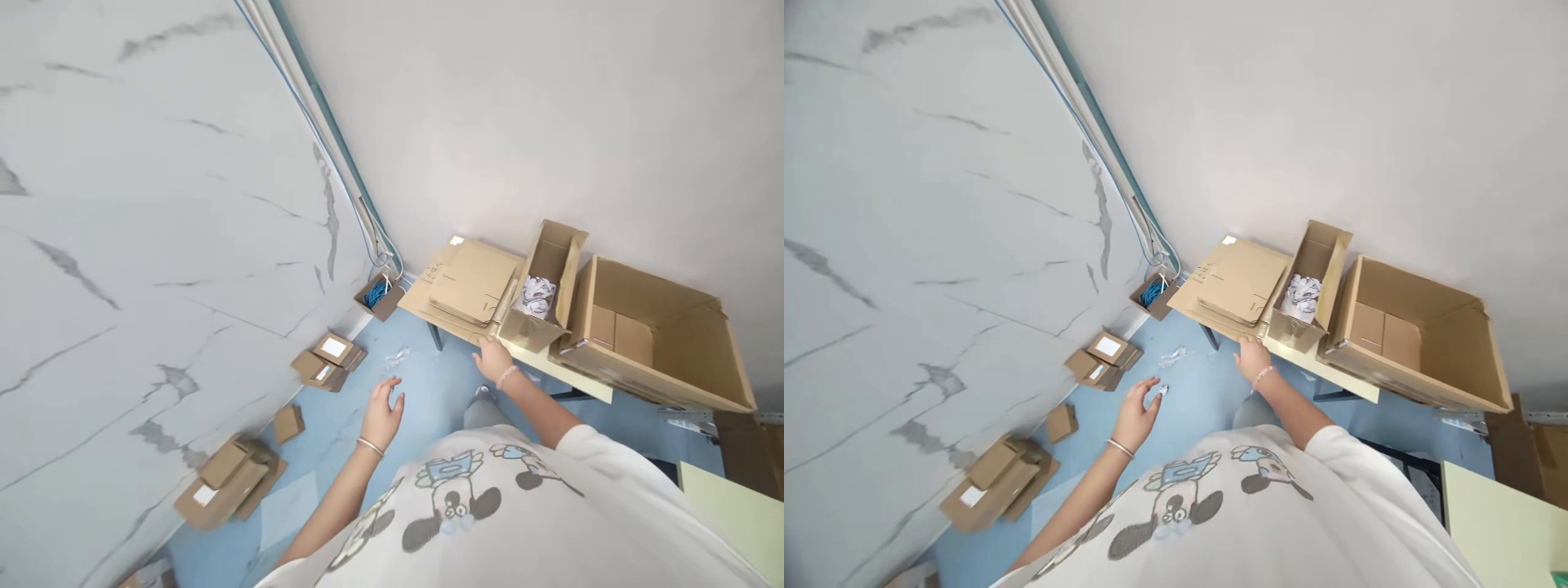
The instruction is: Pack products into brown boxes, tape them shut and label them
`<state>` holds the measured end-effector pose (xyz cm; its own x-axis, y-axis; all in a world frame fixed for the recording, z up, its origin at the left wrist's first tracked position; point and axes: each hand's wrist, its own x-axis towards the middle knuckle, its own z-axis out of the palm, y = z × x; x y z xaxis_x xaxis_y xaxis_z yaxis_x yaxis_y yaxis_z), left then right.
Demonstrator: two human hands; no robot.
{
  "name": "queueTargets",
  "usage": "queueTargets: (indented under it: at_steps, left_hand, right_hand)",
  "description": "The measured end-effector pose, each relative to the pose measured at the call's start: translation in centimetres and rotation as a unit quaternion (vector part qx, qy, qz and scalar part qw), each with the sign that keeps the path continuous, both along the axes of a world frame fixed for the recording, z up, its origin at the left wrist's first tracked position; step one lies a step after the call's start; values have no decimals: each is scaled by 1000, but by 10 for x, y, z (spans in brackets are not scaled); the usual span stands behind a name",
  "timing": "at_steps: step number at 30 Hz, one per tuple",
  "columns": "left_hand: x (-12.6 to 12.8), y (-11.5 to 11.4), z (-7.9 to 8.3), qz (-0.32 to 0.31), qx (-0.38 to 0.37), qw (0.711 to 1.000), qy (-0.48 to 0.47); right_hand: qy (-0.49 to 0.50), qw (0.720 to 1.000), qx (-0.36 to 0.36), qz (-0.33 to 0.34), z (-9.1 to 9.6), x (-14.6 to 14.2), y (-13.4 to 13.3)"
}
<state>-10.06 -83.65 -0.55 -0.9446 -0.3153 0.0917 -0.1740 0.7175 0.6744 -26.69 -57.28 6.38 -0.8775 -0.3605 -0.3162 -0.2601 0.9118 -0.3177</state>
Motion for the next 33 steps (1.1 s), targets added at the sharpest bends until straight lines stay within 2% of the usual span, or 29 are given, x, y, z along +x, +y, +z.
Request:
queueTargets:
  at_steps: [4,9,11,14,18,22,25,27,30,33]
  left_hand:
    - [-2,-13,-7,-2,10,1000,-13]
    - [-32,-41,-6,1,0,999,-34]
    - [-52,-52,-2,4,-6,999,-45]
    - [-86,-68,7,-11,-10,999,-48]
    - [-127,-84,15,-27,-12,999,-42]
    - [-161,-95,17,-58,6,997,-43]
    - [-188,-107,18,-106,23,993,-48]
    - [-210,-118,20,-137,33,989,-50]
    - [-249,-135,22,-179,57,981,-47]
    - [-297,-146,25,-195,104,974,-51]
  right_hand:
    - [13,998,62,25,-34,-67,-51]
    - [0,992,123,12,-77,-134,-92]
    - [-6,991,134,-2,-92,-148,-98]
    - [-1,991,130,-12,-107,-152,-103]
    - [23,994,108,-15,-111,-144,-105]
    - [2,995,95,-32,-97,-138,-110]
    - [1,995,81,-60,-74,-136,-117]
    - [22,996,50,-75,-52,-136,-122]
    - [71,991,-12,-115,-9,-138,-124]
    - [130,970,-82,-189,38,-134,-118]
